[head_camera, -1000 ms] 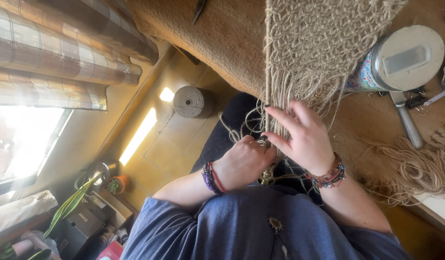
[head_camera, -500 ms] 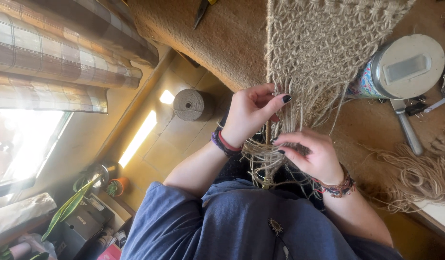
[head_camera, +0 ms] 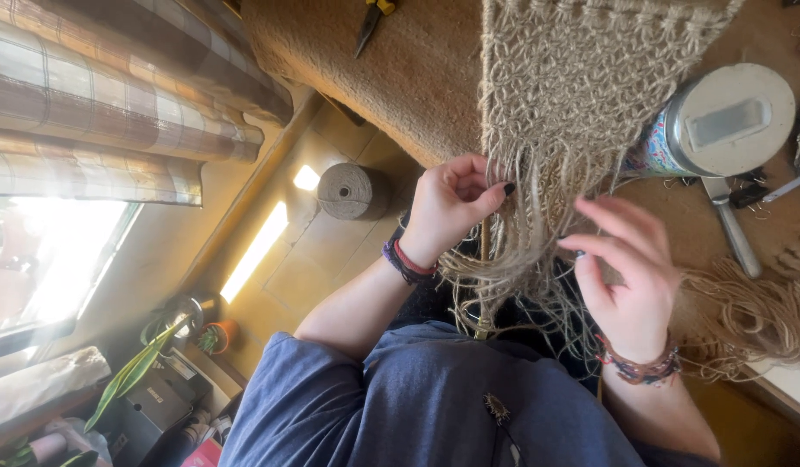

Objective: Tying knots with twine onto a triangular woven frame to create a decorative macrame item.

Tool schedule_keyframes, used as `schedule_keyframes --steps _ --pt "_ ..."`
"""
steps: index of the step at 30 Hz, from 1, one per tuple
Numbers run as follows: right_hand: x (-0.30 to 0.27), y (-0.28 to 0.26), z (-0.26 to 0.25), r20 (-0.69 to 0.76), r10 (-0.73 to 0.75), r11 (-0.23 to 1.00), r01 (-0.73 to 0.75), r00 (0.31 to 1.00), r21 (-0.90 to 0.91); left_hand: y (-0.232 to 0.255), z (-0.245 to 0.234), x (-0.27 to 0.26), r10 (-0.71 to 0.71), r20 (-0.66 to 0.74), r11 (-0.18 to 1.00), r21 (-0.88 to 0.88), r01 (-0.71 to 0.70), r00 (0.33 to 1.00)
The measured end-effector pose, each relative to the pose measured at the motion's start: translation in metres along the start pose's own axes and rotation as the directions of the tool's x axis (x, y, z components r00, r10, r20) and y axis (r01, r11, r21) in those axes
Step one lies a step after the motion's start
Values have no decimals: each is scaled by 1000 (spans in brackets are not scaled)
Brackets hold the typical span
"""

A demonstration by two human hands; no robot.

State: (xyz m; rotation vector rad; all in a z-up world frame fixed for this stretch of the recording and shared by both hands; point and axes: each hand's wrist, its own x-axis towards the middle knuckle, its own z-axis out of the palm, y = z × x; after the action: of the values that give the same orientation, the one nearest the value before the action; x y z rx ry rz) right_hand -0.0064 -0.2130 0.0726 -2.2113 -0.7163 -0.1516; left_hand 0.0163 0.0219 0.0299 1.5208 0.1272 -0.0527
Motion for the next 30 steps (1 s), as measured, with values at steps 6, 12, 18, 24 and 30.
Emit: schedule_keyframes --steps 6,12,18,24,30 --pt "30 -3 34 -259 -204 967 236 944 101 3 2 -8 -16 -32 998 -62 14 999" --pt "46 4 62 -4 -396 912 393 918 -120 1 -14 -10 115 100 992 44 -119 988" --pt "42 21 69 -85 -488 847 448 869 -287 -1 -16 -17 140 93 989 27 -143 986" --pt "28 31 57 72 -433 828 428 899 -362 13 -13 -30 95 118 994 41 -101 988" --pt "-1 33 35 239 -382 793 449 893 -411 35 -21 -52 72 275 997 -34 -65 959"
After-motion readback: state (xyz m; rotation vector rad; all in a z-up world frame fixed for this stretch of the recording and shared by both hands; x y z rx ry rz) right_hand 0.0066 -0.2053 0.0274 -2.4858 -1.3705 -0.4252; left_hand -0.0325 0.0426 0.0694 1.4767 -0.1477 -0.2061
